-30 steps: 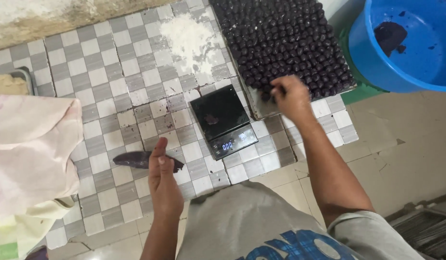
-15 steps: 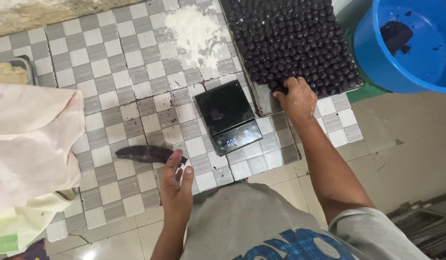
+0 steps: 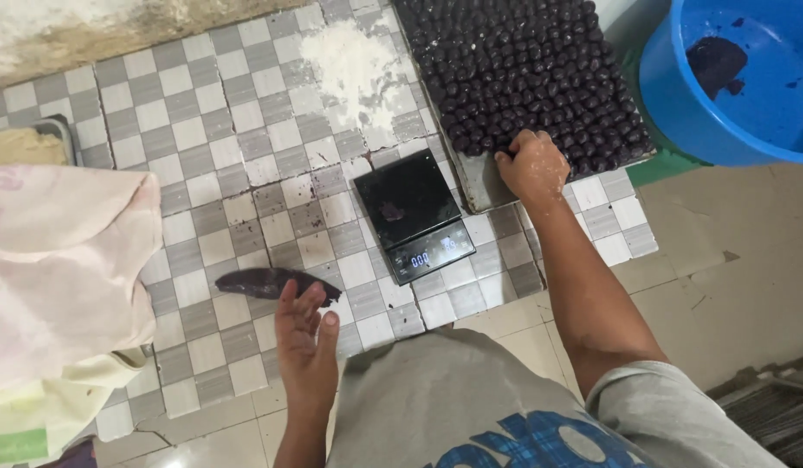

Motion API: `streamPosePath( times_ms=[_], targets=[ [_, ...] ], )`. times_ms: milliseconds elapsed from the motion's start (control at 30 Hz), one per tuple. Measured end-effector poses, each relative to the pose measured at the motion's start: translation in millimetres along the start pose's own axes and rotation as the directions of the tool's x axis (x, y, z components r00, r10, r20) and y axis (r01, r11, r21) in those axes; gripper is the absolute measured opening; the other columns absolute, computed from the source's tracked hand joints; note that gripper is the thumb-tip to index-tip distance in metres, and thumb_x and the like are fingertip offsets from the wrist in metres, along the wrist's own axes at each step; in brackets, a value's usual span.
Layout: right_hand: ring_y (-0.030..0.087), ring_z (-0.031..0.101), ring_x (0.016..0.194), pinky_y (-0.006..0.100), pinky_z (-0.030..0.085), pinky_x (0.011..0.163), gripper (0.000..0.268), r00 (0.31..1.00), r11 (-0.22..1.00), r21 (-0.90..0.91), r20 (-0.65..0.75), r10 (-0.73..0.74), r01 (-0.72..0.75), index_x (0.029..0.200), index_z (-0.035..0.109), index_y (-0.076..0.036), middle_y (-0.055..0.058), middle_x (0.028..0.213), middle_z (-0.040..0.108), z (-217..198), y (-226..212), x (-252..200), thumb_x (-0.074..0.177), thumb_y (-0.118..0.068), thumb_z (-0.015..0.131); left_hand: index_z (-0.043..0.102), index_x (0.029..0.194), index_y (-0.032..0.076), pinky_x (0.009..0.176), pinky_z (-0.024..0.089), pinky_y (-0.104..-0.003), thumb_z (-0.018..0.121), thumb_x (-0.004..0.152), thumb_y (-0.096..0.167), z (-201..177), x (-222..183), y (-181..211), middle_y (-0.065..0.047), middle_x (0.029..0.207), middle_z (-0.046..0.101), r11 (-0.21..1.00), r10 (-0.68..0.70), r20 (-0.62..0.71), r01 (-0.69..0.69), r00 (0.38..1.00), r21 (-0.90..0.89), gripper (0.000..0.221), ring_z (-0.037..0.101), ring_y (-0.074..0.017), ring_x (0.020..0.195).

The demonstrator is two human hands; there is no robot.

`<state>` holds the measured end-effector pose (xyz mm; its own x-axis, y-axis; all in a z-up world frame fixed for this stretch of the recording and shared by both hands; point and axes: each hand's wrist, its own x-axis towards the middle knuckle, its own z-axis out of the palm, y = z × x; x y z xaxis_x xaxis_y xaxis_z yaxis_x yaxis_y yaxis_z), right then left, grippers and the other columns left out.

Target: Weighing small portions of dark dough on a digital scale and rolling them into uniform balls in a bakery production area.

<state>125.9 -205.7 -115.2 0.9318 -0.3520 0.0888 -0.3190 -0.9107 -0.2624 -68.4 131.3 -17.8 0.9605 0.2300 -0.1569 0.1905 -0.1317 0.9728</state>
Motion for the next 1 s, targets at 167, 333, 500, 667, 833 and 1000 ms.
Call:
streamPosePath(
  times_ms=[167, 333, 500, 667, 833, 1000],
  targets=[
    [0.033, 0.058, 0.086, 0.047, 0.045, 0.071, 0.031, 0.993, 0.995, 0.071, 0.099, -0.07, 0.064, 0.088, 0.061, -0.014, 0.009, 0.097, 0.056, -9.6, 6.3, 8.4, 0.075, -0.039, 0.075, 0.028, 0.137, 0.006, 0.099, 0.041, -0.031, 0.054, 0.084, 0.015, -3.8, -4.6, -0.9, -0.011, 0.12, 0.055, 0.995, -0.049, -0.046, 0.044, 0.998, -0.095, 0.06, 0.052, -0.0184, 0.111],
    [0.034, 0.056, 0.091, 0.046, 0.045, 0.077, 0.035, 0.988, 0.996, 0.079, 0.141, -0.057, 0.046, 0.098, 0.063, -0.014, 0.014, 0.101, 0.054, -36.6, 23.5, -13.6, 0.077, -0.041, 0.073, 0.03, 0.136, 0.008, 0.092, 0.045, -0.029, 0.053, 0.084, 0.01, -5.2, -2.3, 1.5, -0.011, 0.122, 0.054, 0.986, -0.112, -0.097, 0.099, 0.989, -0.132, 0.057, 0.052, -0.0185, 0.11],
    [0.033, 0.056, 0.089, 0.047, 0.05, 0.073, 0.045, 0.971, 0.978, -0.054, 0.144, -0.19, 0.199, 0.111, 0.064, -0.014, 0.013, 0.095, 0.054, -22.6, 30.1, -39.2, 0.072, -0.031, 0.078, 0.028, 0.137, 0.009, 0.094, 0.044, -0.029, 0.052, 0.085, 0.012, -0.4, -2.2, -0.1, -0.01, 0.122, 0.052, 0.987, -0.125, -0.063, 0.117, 0.99, -0.111, 0.057, 0.052, -0.0173, 0.109],
    [0.028, 0.057, 0.08, 0.041, 0.049, 0.053, 0.032, 0.934, 0.944, -0.068, -0.138, -0.329, 0.323, 0.097, 0.067, -0.013, 0.007, 0.089, 0.051, -12.1, 39.4, -45.5, 0.068, -0.021, 0.079, 0.029, 0.136, 0.011, 0.097, 0.042, -0.03, 0.052, 0.085, 0.012, 3.5, -1.6, -1.2, -0.011, 0.123, 0.052, 0.994, -0.085, -0.039, 0.082, 0.996, -0.073, 0.056, 0.052, -0.0184, 0.109],
    [0.035, 0.054, 0.09, 0.046, 0.049, 0.07, 0.028, 0.971, 0.959, 0.217, 0.117, -0.209, 0.18, 0.105, 0.058, -0.006, 0.013, 0.108, 0.048, -53.5, 19.5, -55.5, 0.078, 0.001, 0.056, 0.029, 0.135, 0.01, 0.096, 0.043, -0.031, 0.052, 0.086, 0.013, 2.2, -1.5, -6.4, -0.013, 0.124, 0.051, 0.993, -0.038, -0.036, 0.034, 0.999, -0.11, 0.055, 0.052, -0.0198, 0.109],
    [0.031, 0.051, 0.095, 0.044, 0.05, 0.066, 0.033, 0.885, 0.886, 0.009, 0.039, -0.464, 0.464, 0.108, 0.064, -0.009, 0.007, 0.107, 0.061, -30.6, 30.2, -59.4, 0.076, -0.004, 0.063, 0.029, 0.136, 0.011, 0.096, 0.043, -0.031, 0.051, 0.086, 0.01, 1.1, -1.5, -5.4, -0.013, 0.124, 0.05, 0.993, -0.036, -0.014, 0.034, 0.999, -0.112, 0.054, 0.052, -0.0203, 0.11]
  ],
)
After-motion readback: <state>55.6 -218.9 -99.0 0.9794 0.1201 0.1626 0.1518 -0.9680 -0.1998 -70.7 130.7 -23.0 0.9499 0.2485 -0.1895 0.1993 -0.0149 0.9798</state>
